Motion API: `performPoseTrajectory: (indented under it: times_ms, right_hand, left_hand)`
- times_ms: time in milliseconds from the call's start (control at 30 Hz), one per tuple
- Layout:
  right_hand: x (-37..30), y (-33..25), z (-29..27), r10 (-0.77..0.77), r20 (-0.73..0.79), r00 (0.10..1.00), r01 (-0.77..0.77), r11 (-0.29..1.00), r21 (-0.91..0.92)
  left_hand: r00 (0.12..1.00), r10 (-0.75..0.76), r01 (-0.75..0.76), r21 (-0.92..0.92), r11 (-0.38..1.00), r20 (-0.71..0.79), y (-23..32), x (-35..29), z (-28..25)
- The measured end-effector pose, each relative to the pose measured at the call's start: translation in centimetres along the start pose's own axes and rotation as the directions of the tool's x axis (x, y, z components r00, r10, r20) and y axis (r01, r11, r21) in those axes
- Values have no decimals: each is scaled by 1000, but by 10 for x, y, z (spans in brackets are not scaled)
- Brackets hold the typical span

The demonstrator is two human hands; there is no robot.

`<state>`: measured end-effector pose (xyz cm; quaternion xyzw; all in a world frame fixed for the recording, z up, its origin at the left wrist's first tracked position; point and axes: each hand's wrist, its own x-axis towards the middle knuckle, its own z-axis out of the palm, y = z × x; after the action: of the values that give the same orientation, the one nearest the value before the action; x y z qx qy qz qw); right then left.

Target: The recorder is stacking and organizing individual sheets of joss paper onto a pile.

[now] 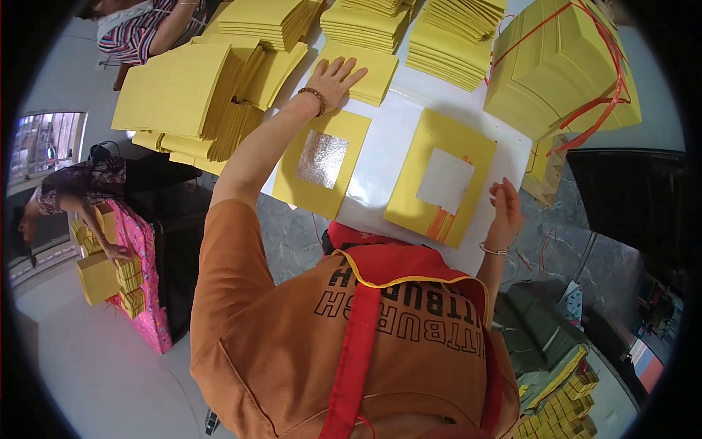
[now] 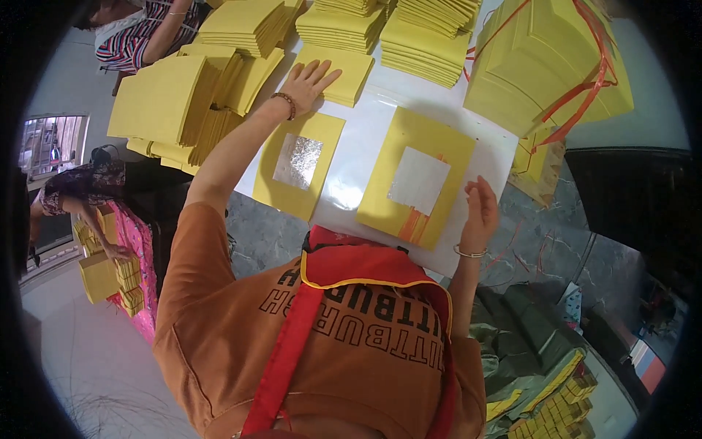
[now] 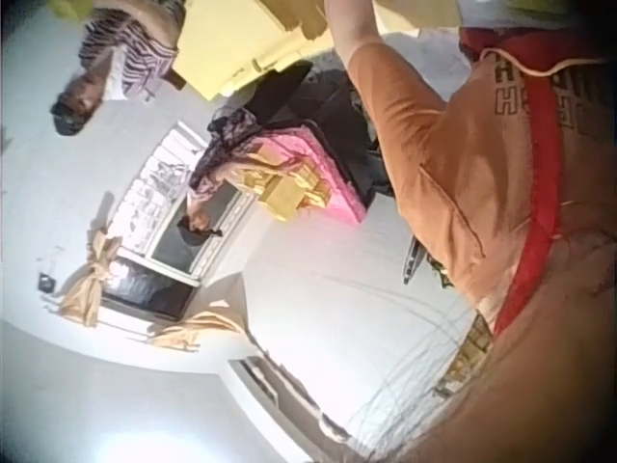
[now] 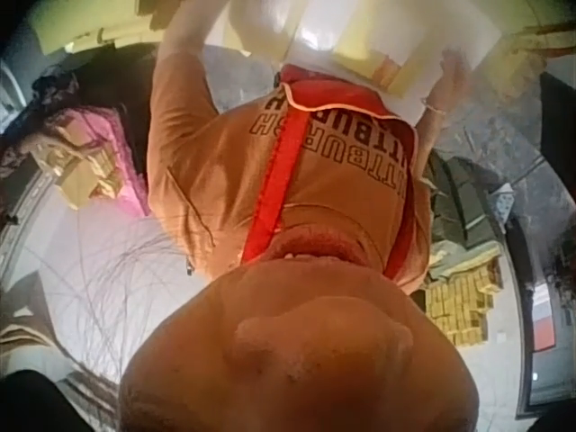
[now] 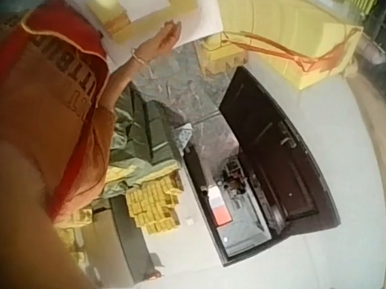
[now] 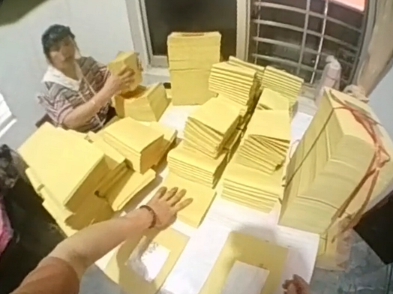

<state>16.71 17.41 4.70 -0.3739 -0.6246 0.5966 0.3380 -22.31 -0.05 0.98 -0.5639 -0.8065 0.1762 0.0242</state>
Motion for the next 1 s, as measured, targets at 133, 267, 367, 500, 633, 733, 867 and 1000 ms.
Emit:
performPoseTrajectory:
  times_ms: [133, 267, 367, 500, 633, 733, 867, 1000]
  right_hand:
    - [-2, 4, -6, -3, 62, 998, 3, 1000, 8]
    - [2, 17, -18, 35, 19, 999, -36, 999, 12]
    - [5, 26, -19, 118, 67, 991, -111, 989, -99]
    - [-2, 40, -2, 264, 133, 955, -268, 963, 15]
    - [-7, 55, 10, 259, 247, 934, -321, 911, 258]
    - [-11, 47, 17, 246, 233, 941, -303, 919, 251]
    - [-8, 36, 11, 318, 168, 933, -350, 912, 215]
    - [-5, 33, -5, -265, 252, 931, 328, 910, -252]
  left_hand:
    - [993, -71, 72, 4, 997, -90, 16, -11, -31]
    - [956, -23, -178, -642, 746, -293, 71, -30, -75]
    - [964, -50, -233, -925, 299, -259, 125, -54, -64]
    - [976, -197, -12, -873, -487, 97, 189, -75, -44]
    - [959, -281, -127, -825, -550, 39, 216, -79, -49]
    - [970, -242, -101, -866, -490, 23, 219, -81, -42]
    - [951, -303, -101, -872, -479, 56, 207, -78, -42]
    - [892, -303, -162, -388, -907, 337, 154, -59, -80]
